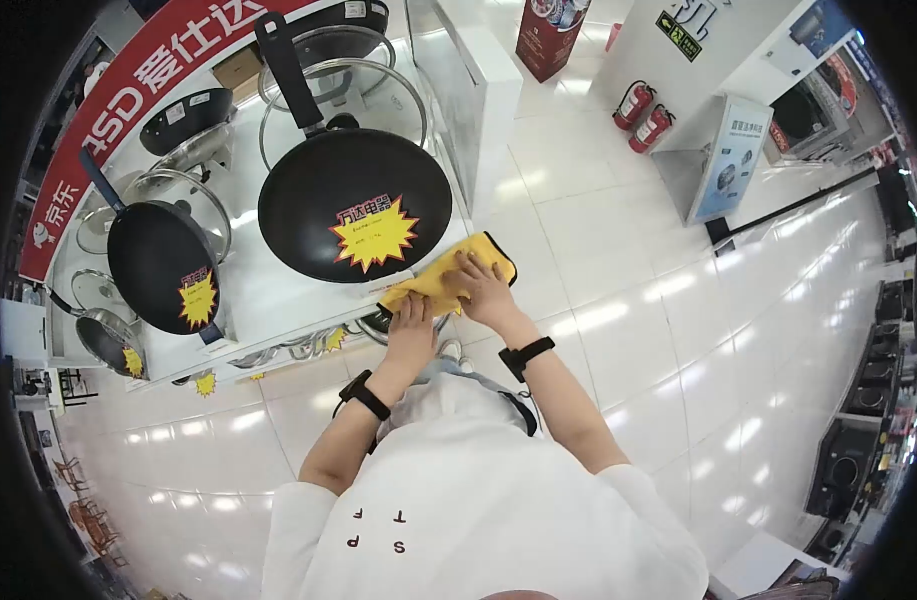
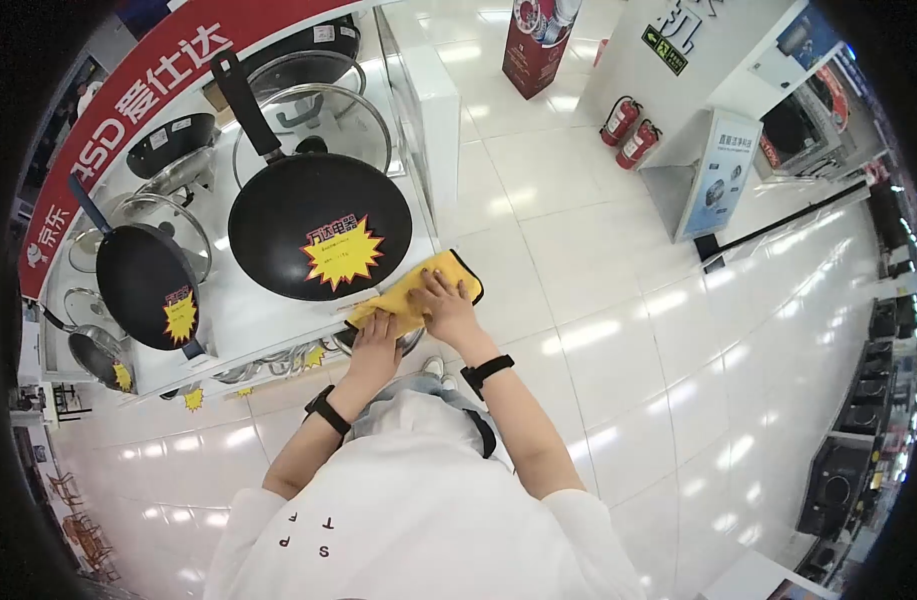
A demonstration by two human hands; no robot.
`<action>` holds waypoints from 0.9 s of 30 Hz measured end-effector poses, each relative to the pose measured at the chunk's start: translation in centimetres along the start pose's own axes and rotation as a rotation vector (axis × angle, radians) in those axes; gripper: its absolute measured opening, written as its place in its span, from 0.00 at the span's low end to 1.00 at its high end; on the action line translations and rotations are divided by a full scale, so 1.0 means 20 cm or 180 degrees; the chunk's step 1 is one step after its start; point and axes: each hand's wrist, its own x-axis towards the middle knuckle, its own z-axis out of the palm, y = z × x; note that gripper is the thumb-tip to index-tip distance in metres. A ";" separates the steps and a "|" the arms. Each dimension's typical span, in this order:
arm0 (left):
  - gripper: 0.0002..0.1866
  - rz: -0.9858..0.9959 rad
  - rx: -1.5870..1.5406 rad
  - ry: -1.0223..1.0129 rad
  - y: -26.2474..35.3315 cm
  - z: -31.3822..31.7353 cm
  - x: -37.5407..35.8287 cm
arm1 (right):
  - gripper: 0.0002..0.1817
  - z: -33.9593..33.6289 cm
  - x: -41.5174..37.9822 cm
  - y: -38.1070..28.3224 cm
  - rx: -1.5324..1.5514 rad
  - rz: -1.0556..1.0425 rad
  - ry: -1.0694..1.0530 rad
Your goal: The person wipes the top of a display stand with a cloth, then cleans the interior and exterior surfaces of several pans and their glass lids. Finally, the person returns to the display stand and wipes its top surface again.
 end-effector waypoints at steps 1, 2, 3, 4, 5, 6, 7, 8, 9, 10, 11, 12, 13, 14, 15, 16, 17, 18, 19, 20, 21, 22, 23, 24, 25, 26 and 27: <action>0.40 0.0015 0.0014 -0.0103 0.01 -0.03 0.00 | 0.33 0.00 -0.01 0.01 -0.0068 -0.0020 0.0012; 0.40 0.0009 -0.0020 -0.0050 0.02 -0.04 0.01 | 0.34 0.01 -0.02 0.01 -0.0100 -0.0031 -0.0035; 0.41 0.0074 -0.0028 -0.0136 0.02 -0.05 0.01 | 0.35 0.01 -0.03 0.00 -0.0111 -0.0033 -0.0091; 0.42 0.0141 -0.0017 -0.0239 0.02 -0.06 0.01 | 0.35 0.01 -0.01 0.00 -0.0126 -0.0039 -0.0090; 0.42 0.0162 0.0000 -0.0277 0.01 -0.07 0.01 | 0.34 0.00 0.01 -0.01 -0.0176 -0.0051 -0.0127; 0.42 0.0155 0.0012 -0.0266 0.01 -0.08 0.03 | 0.32 0.00 0.05 -0.02 -0.0221 -0.0068 -0.0160; 0.41 0.0172 -0.0040 -0.0260 0.00 -0.07 0.04 | 0.30 0.00 0.11 -0.03 -0.0318 -0.0116 -0.0233; 0.41 0.0190 -0.0091 -0.0254 0.00 -0.07 0.05 | 0.30 0.00 0.19 -0.03 -0.0308 -0.0124 -0.0224; 0.40 0.0145 -0.0226 -0.0268 0.00 -0.07 0.06 | 0.30 0.03 0.27 -0.02 -0.0294 -0.0159 -0.0153; 0.40 0.0127 -0.0206 -0.0273 0.01 -0.06 0.08 | 0.30 0.03 0.33 -0.03 -0.0278 -0.0201 -0.0086; 0.41 0.0082 -0.0251 -0.0231 0.02 -0.06 0.09 | 0.32 0.03 0.37 -0.03 -0.0249 -0.0185 -0.0013; 0.42 0.0034 -0.0293 -0.0193 0.02 -0.05 0.09 | 0.32 0.00 0.40 -0.04 -0.0221 -0.0207 -0.0015; 0.42 0.0117 -0.0264 -0.0047 0.01 -0.02 0.10 | 0.34 -0.04 0.42 -0.05 -0.0296 -0.0225 -0.0222; 0.42 0.0117 -0.0256 -0.0069 0.00 0.01 0.09 | 0.36 -0.08 0.40 -0.05 -0.0373 -0.0226 -0.0432; 0.42 0.0102 -0.0160 -0.0189 0.02 0.00 0.09 | 0.38 -0.09 0.37 -0.04 -0.0191 -0.0141 -0.0410; 0.41 0.0094 -0.0058 -0.0289 0.01 -0.01 0.10 | 0.38 -0.08 0.34 -0.02 -0.0179 -0.0121 -0.0400; 0.41 0.0115 -0.0055 -0.0293 0.01 -0.03 0.11 | 0.39 -0.05 0.28 -0.01 -0.0065 -0.0027 -0.0335; 0.41 0.0162 -0.0090 -0.0299 0.00 -0.04 0.10 | 0.41 -0.03 0.22 0.01 0.0047 0.0073 -0.0273; 0.41 0.0213 -0.0132 -0.0307 0.00 -0.04 0.10 | 0.38 -0.01 0.14 0.02 0.0068 0.0131 -0.0178; 0.41 0.0246 -0.0146 -0.0318 0.00 -0.04 0.09 | 0.38 0.00 0.06 0.03 0.0066 0.0169 -0.0174; 0.39 0.0221 -0.0168 -0.0161 0.00 -0.04 0.08 | 0.35 0.04 -0.01 0.05 0.0203 0.0022 0.0034; 0.38 0.0195 -0.0198 -0.0009 0.02 -0.06 0.08 | 0.33 0.05 -0.07 0.06 0.0334 -0.0119 0.0239; 0.37 0.0112 -0.0325 -0.0178 0.03 -0.08 0.07 | 0.28 0.08 -0.10 0.06 0.0371 -0.0159 0.0445; 0.37 0.0160 -0.0349 -0.0203 0.04 -0.08 0.06 | 0.28 0.08 -0.10 0.05 0.0364 -0.0100 0.0447; 0.37 0.0174 -0.0301 -0.0185 0.05 -0.09 0.06 | 0.27 0.07 -0.08 0.05 0.0402 -0.0075 0.0430; 0.37 0.0178 -0.0241 -0.0154 0.05 -0.10 0.06 | 0.26 0.06 -0.04 0.05 0.0440 -0.0071 0.0420; 0.37 0.0203 -0.0237 -0.0203 0.05 -0.10 0.07 | 0.26 0.06 0.02 0.06 0.0461 -0.0108 0.0541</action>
